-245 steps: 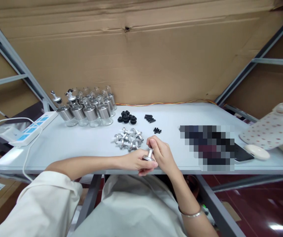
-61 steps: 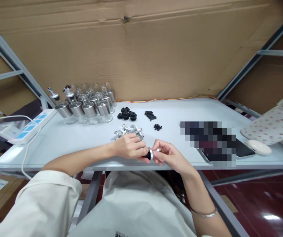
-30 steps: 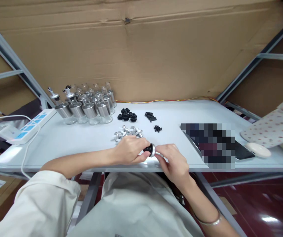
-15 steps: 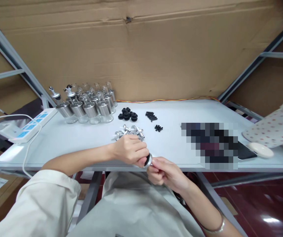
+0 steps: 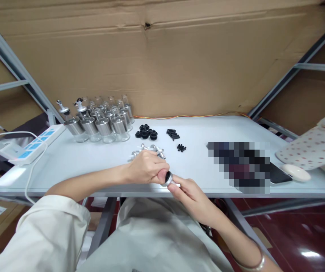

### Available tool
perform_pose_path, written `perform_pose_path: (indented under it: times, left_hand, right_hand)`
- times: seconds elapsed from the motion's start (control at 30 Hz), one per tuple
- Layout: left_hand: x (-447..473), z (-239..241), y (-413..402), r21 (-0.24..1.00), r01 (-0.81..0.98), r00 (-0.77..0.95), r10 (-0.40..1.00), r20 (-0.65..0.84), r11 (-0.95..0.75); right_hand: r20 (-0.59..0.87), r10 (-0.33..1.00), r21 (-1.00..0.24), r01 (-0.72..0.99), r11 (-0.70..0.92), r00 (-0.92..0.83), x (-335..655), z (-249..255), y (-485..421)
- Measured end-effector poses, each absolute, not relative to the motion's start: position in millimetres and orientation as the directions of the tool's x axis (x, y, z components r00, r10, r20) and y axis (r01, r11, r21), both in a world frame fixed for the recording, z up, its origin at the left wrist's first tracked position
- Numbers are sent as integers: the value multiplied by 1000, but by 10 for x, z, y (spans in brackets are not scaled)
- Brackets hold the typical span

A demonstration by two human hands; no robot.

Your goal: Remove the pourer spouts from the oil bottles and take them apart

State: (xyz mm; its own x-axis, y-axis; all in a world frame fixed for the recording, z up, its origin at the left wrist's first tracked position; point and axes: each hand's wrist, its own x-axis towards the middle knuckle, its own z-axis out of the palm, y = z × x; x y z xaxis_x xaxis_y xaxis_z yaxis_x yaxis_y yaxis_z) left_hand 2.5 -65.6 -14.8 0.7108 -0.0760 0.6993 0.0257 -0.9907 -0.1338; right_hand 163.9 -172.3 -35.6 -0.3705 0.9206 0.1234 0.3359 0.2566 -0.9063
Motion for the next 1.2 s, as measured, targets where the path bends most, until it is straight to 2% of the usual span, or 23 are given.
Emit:
perform_pose_path:
  times: [0.1, 0.17, 0.23, 0.3, 0.43, 0.53, 0.6, 0.67, 0.77, 0.87, 0.93, 1.03, 1.13, 1.2]
  left_hand:
    - [17, -133, -649, -160, 36, 690, -92, 718, -986]
    - [14, -124, -650, -172, 51, 679, -92, 728, -984]
    - [15, -110, -658, -168, 80, 682, -69, 728, -983]
    - [18, -87, -673, -143, 117, 699, -20, 714, -983]
    - [13, -22, -710, -86, 209, 729, 97, 678, -974]
    - [-7, 17, -728, -183, 220, 685, 18, 728, -958]
    - [-24, 34, -740, -270, 200, 648, -80, 757, -942]
    - [-42, 51, -760, -318, 174, 632, -142, 762, -932]
    - [-64, 83, -798, -347, 140, 623, -191, 759, -927]
    - [-71, 107, -818, -375, 126, 615, -225, 756, -918]
    - [-66, 102, -808, -388, 120, 621, -236, 747, -914]
    - [-51, 57, -757, -405, 121, 646, -238, 725, -906]
    - [-39, -3, -675, -448, 117, 660, -267, 702, -887]
    - [-31, -28, -617, -462, 102, 655, -290, 697, -881]
  right_hand:
    - [339, 873, -631, 604, 487, -350, 1636, -322, -1703]
    - [519, 770, -365, 718, 593, -372, 1646, -325, -1674]
    - [636, 649, -139, 766, 628, -417, 1667, -329, -1642]
    - [685, 578, -16, 783, 621, -444, 1694, -319, -1611]
    - [731, 524, 56, 803, 593, -438, 1725, -279, -1566]
    - [745, 532, -28, 779, 626, -401, 1715, -264, -1574]
    - [720, 601, -211, 715, 666, -347, 1699, -263, -1608]
    - [643, 713, -462, 600, 653, -281, 1678, -266, -1656]
    - [438, 870, -799, 346, 492, -226, 1634, -277, -1730]
    - [208, 950, -971, 65, 229, -234, 1573, -283, -1767]
    - [79, 968, -993, -108, 54, -240, 1537, -277, -1762]
    - [-74, 955, -934, -316, -167, -289, 1515, -263, -1729]
    - [-142, 875, -826, -432, -362, -462, 1522, -263, -1703]
    - [-147, 827, -775, -457, -437, -542, 1524, -271, -1702]
